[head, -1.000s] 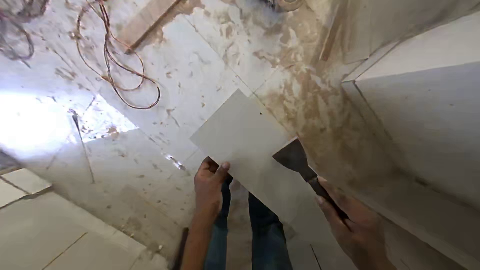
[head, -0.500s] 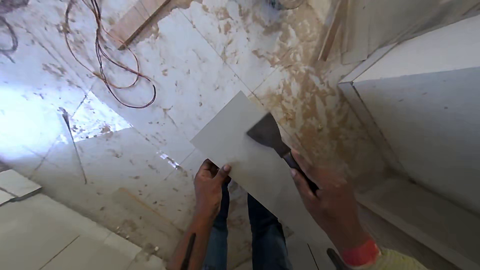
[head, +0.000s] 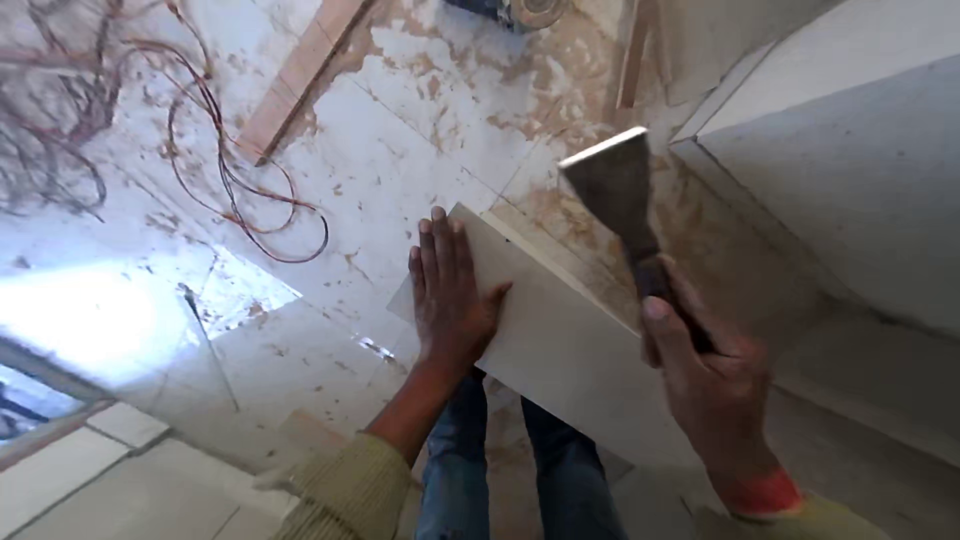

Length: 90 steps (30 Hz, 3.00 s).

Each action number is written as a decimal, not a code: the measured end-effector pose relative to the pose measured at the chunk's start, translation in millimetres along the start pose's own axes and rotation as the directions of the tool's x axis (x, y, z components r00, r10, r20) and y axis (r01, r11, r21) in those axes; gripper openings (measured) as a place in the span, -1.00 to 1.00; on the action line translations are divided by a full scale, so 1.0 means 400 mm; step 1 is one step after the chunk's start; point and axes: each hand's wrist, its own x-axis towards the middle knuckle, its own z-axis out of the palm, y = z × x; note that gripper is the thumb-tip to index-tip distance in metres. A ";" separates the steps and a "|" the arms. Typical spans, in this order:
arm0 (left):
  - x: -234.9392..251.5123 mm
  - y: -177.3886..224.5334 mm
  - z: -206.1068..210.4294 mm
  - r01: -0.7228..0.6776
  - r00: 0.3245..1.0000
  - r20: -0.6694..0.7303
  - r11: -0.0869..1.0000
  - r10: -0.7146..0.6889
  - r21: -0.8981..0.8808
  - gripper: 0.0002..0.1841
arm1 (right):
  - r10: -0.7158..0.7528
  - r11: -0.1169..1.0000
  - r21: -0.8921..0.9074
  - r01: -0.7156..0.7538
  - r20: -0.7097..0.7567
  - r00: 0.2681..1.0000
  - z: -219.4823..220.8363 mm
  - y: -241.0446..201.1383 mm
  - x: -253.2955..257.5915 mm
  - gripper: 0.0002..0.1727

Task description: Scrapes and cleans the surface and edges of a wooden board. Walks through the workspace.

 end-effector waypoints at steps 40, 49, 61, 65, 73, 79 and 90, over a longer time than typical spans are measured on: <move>0.176 -0.139 -0.323 -0.580 0.456 0.683 0.772 0.571 -0.259 -0.50 | 0.899 0.437 0.459 -0.773 -0.220 0.378 0.469 -0.290 0.015 -0.15; 0.209 0.177 -0.216 -0.743 0.213 0.714 0.585 0.668 -0.325 -0.56 | 0.931 0.336 0.524 -0.783 -0.308 0.194 0.269 -0.154 0.015 -0.24; 0.216 0.439 -0.094 -0.844 -0.019 0.701 0.364 0.713 -0.394 -0.53 | 0.962 0.225 0.705 -0.672 -0.271 0.037 0.070 -0.020 -0.011 -0.25; 0.228 0.465 -0.101 -0.853 -0.035 0.728 0.359 0.685 -0.379 -0.52 | 0.975 0.187 0.751 -0.633 -0.220 0.027 0.052 -0.027 -0.001 -0.25; 0.312 0.506 -0.059 -0.850 -0.232 0.663 0.183 0.712 -0.494 -0.48 | 0.931 0.157 0.760 -0.631 -0.327 -0.161 0.093 -0.025 0.079 -0.26; 0.305 0.502 -0.066 -0.858 -0.215 0.713 0.220 0.668 -0.464 -0.52 | 0.944 0.054 0.816 -0.575 -0.229 -0.236 0.066 -0.025 0.081 -0.29; 0.288 0.519 -0.028 -0.841 -0.287 0.619 0.118 0.731 -0.528 -0.54 | 0.872 0.074 0.819 -0.569 -0.330 -0.361 0.068 0.018 0.076 -0.33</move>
